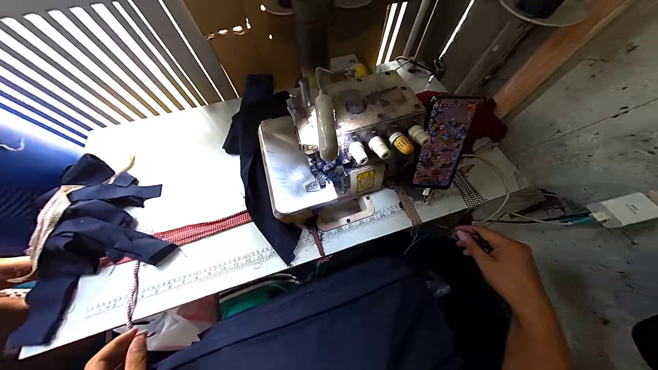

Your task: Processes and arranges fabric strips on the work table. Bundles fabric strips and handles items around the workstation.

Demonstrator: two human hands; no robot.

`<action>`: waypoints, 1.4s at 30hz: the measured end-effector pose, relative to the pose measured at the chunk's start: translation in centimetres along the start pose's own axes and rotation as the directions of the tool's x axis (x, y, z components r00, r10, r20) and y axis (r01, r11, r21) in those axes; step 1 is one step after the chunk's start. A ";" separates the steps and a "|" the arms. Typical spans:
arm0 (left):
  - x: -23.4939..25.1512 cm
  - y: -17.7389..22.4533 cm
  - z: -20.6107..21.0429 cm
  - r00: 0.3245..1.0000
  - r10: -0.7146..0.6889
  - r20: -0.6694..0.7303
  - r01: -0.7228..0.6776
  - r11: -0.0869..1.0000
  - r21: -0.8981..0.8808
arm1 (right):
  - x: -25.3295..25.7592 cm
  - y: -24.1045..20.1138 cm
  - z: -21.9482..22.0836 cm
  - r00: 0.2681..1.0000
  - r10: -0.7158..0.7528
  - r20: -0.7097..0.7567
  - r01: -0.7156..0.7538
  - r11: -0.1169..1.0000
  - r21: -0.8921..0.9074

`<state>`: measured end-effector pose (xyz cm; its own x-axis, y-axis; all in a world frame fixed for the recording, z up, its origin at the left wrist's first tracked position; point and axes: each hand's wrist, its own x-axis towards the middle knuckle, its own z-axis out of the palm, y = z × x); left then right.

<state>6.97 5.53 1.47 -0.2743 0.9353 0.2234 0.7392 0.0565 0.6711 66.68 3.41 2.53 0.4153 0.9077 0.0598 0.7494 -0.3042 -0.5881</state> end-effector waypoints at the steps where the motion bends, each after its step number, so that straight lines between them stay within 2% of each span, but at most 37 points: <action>1: 1.1 1.2 0.6 0.999 0.031 0.036 -0.030 0.999 -0.025 | 0.3 -1.2 0.8 0.999 -0.045 -0.026 0.046 0.998 0.034; 4: 3.6 6.4 4.2 0.980 0.052 0.190 -0.052 0.999 -0.005 | 1.3 -4.6 3.3 0.979 -0.192 -0.062 0.198 0.973 0.116; 7: 4.4 10.9 9.3 0.958 0.069 0.278 -0.098 0.991 0.090 | 2.9 -6.7 4.7 0.954 -0.250 -0.163 0.268 0.959 0.096; 10: 3.7 12.3 14.5 0.952 0.210 0.221 -0.248 0.955 0.161 | 4.6 -7.8 4.8 0.937 -0.242 -0.252 0.249 0.968 -0.004; 12: 3.3 11.9 16.4 0.926 0.320 0.202 -0.359 0.913 0.197 | 5.5 -8.1 4.8 0.935 -0.242 -0.261 0.232 0.970 -0.067; 15: 4.3 10.5 15.5 0.892 0.356 0.280 -0.397 0.912 0.105 | 6.1 -7.4 5.2 0.942 -0.228 -0.247 0.210 0.973 -0.098; 20: 6.7 9.1 12.1 0.936 0.257 0.239 -0.277 0.959 0.056 | 5.8 -5.7 4.8 0.937 -0.157 -0.313 0.161 0.987 -0.013; 22: 6.3 10.0 12.2 0.926 0.328 0.188 -0.326 0.944 -0.043 | 5.7 -5.5 4.7 0.930 -0.125 -0.345 0.140 0.990 0.021; 24: 4.9 11.4 13.4 0.878 0.435 0.200 -0.415 0.900 -0.136 | 5.5 -5.8 5.0 0.923 -0.118 -0.367 0.147 0.988 0.053; 26: 3.4 11.8 15.2 0.826 0.502 0.255 -0.503 0.862 -0.067 | 5.1 -6.5 5.7 0.922 -0.129 -0.365 0.170 0.982 0.083; 28: 3.2 10.9 16.4 0.810 0.533 0.245 -0.544 0.839 -0.028 | 4.8 -7.2 6.2 0.925 -0.158 -0.346 0.198 0.977 0.084; 33: 6.5 8.2 14.2 0.843 0.444 0.303 -0.433 0.895 -0.108 | 4.9 -7.3 6.4 0.917 -0.208 -0.339 0.238 0.970 0.049; 35: 7.3 7.6 13.5 0.868 0.409 0.283 -0.408 0.911 -0.065 | 5.1 -7.4 6.1 0.916 -0.198 -0.349 0.233 0.971 0.061; 40: 8.9 7.3 13.1 0.843 0.454 0.290 -0.492 0.868 0.071 | 5.0 -7.7 6.1 0.912 -0.210 -0.353 0.239 0.970 0.042; 42: 9.1 7.5 12.8 0.858 0.415 0.302 -0.461 0.882 0.099 | 4.9 -7.7 6.5 0.915 -0.201 -0.349 0.217 0.976 0.006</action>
<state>17.85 18.88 -0.53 0.2569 0.9318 0.2565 0.8392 -0.3467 0.4190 59.62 12.10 2.14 0.4092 0.7909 0.4550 0.8188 -0.0982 -0.5657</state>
